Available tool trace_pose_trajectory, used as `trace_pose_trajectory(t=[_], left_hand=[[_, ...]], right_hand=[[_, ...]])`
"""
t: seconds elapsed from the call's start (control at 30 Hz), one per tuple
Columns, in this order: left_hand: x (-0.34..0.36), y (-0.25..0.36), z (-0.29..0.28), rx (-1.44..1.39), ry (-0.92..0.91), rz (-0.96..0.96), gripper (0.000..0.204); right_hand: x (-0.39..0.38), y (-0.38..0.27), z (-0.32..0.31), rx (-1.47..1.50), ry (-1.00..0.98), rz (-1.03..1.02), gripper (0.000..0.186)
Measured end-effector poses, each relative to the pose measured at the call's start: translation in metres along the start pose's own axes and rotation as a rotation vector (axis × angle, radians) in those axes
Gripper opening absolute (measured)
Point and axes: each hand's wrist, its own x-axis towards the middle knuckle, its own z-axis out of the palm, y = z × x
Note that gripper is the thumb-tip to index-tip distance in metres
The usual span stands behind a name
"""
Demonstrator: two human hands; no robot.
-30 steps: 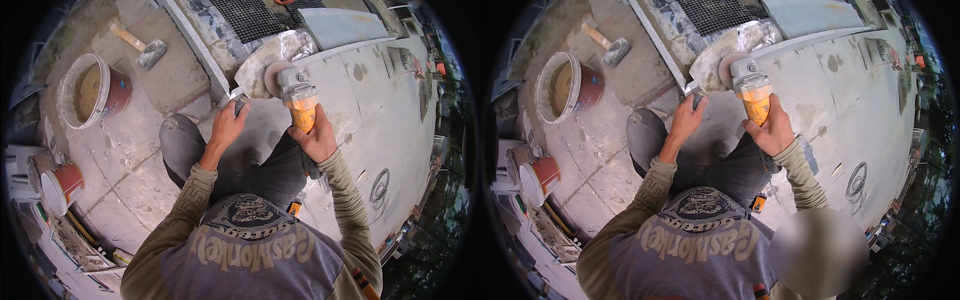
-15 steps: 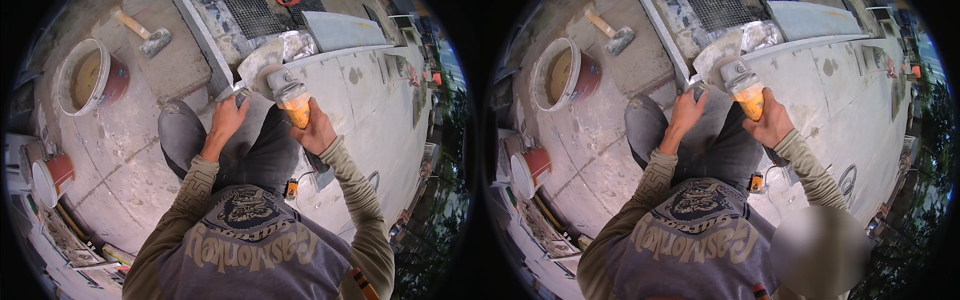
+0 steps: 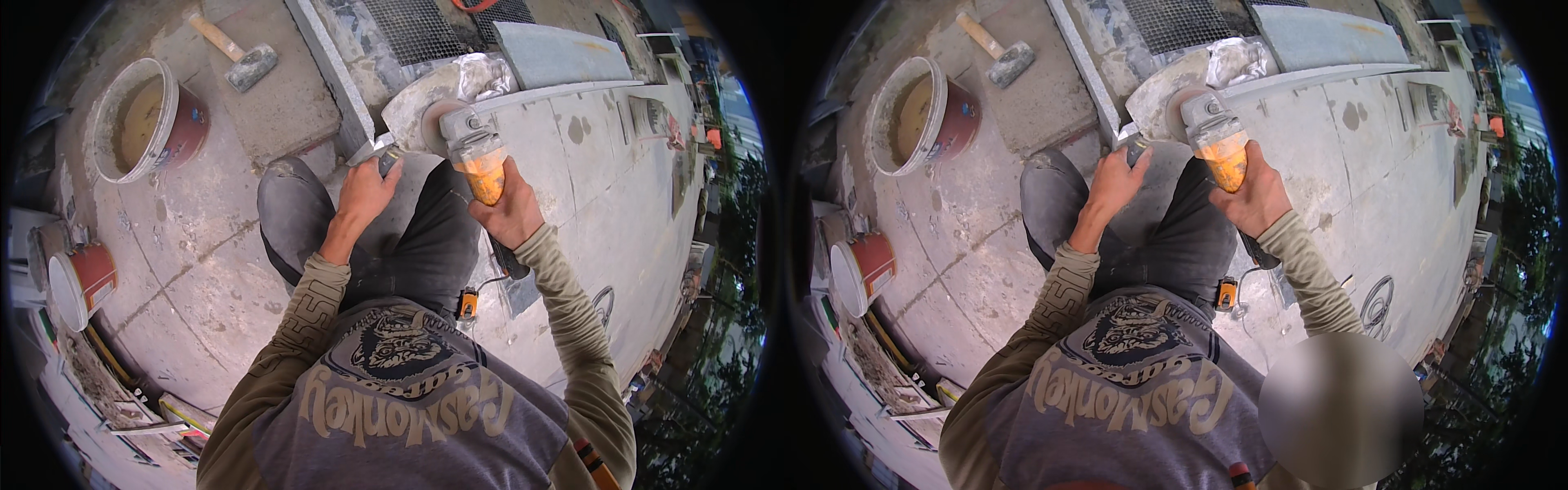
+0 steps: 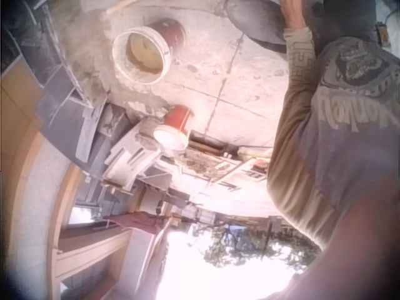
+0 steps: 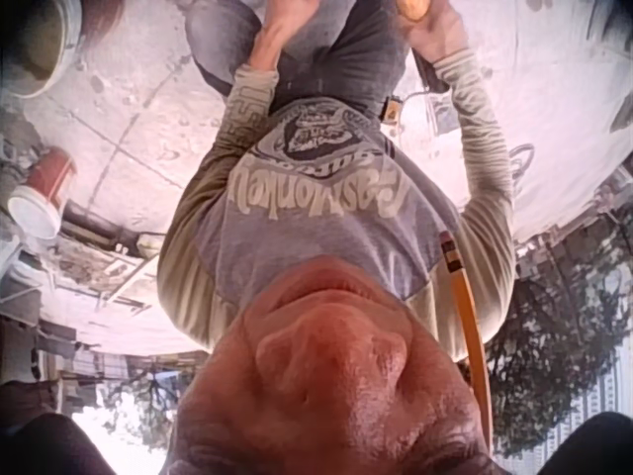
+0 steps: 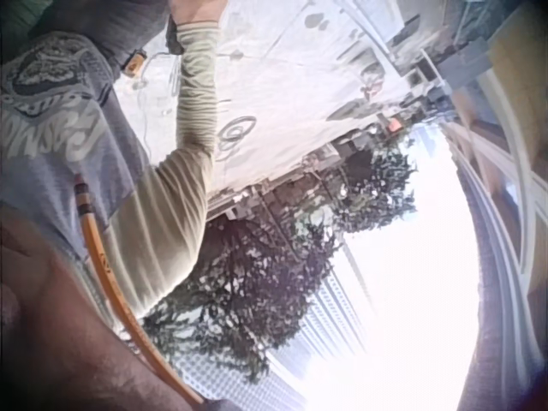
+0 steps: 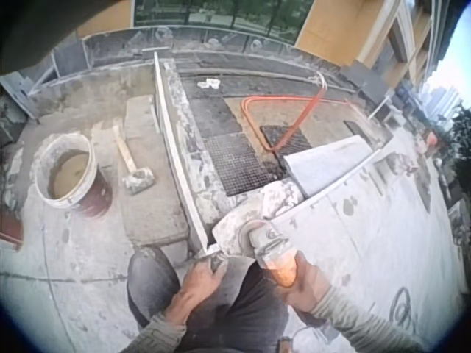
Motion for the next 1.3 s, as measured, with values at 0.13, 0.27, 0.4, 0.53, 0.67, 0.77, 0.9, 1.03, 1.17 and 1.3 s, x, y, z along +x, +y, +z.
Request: trace_pose_trajectory(t=[0.13,0.27,0.4,0.53,0.67,0.77,0.9,1.03,1.17,1.3], left_hand=[[-0.001,0.001,-0.001,-0.031,0.009,0.03,0.057],[-0.001,-0.001,-0.001,-0.036,0.028,0.041,0.056],[0.0,-0.002,0.002,-0.028,0.057,0.085,0.055],[0.001,-0.007,0.005,-0.016,0.095,0.114,0.055],[0.001,-0.002,0.003,0.021,0.072,0.082,0.054],[0.0,-0.006,0.004,0.0,0.047,0.071,0.054],[0.001,-0.003,0.001,0.008,0.041,0.071,0.054],[0.0,-0.003,-0.001,0.003,0.038,0.068,0.053],[0.0,-0.004,-0.001,-0.001,0.015,0.06,0.053],[0.0,-0.004,0.001,-0.012,0.063,0.124,0.053]], right_hand=[[-0.005,0.004,0.01,0.007,-0.012,-0.085,0.056],[0.013,0.007,-0.002,-0.045,0.064,0.047,0.057],[0.003,0.001,0.008,-0.009,0.046,-0.055,0.055],[0.003,-0.003,0.01,-0.061,0.029,-0.02,0.056],[0.002,-0.001,0.013,-0.03,0.056,-0.023,0.055],[-0.007,-0.013,0.024,-0.038,0.027,-0.076,0.053],[0.002,-0.007,0.018,-0.063,0.076,-0.031,0.055],[0.001,-0.008,0.02,-0.027,0.069,-0.066,0.053],[0.001,-0.009,0.021,-0.059,0.069,-0.08,0.053],[0.009,-0.002,0.011,-0.062,0.093,-0.024,0.056]])
